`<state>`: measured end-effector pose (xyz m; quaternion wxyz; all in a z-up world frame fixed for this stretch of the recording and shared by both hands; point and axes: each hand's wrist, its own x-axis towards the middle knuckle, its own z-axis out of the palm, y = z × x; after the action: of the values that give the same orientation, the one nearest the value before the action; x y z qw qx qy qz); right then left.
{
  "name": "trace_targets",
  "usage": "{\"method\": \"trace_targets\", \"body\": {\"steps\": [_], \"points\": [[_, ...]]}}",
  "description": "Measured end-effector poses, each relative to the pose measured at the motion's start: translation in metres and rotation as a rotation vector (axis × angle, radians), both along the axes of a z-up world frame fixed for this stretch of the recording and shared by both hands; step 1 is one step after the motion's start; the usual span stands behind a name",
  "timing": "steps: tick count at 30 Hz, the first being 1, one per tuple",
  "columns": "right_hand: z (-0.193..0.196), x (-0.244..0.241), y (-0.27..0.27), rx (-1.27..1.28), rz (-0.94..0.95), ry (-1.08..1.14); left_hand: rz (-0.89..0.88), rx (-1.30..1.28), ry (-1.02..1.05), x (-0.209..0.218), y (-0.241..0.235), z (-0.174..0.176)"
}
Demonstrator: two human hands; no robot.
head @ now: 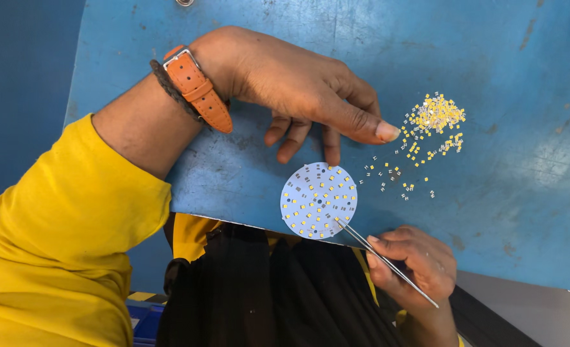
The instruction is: The person uses tweezers to pick up small yellow LED components from a pile on a blue work surface and places them one by one into designated spots on a circular LED board. The person continues this process throughout the clip, filling the board with LEDs.
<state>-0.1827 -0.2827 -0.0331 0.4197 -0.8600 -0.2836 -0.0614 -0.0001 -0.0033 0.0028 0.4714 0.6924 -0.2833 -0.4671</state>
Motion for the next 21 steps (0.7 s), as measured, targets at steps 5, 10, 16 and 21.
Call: {"method": "trace_targets", "body": {"steps": [5, 10, 16, 21], "points": [[-0.008, -0.017, 0.018, -0.033, -0.108, -0.091, -0.009, -0.026, 0.021, 0.001, 0.0, 0.001], [-0.01, -0.019, 0.023, -0.079, -0.09, -0.128, 0.008, -0.005, -0.008, 0.0, -0.001, -0.003], [-0.008, -0.019, 0.023, -0.072, -0.112, -0.159, -0.025, -0.014, 0.012, 0.003, -0.001, -0.004], [-0.004, -0.018, -0.008, -0.081, -0.548, -0.024, -0.062, -0.015, 0.065, 0.007, 0.001, 0.001]]}}
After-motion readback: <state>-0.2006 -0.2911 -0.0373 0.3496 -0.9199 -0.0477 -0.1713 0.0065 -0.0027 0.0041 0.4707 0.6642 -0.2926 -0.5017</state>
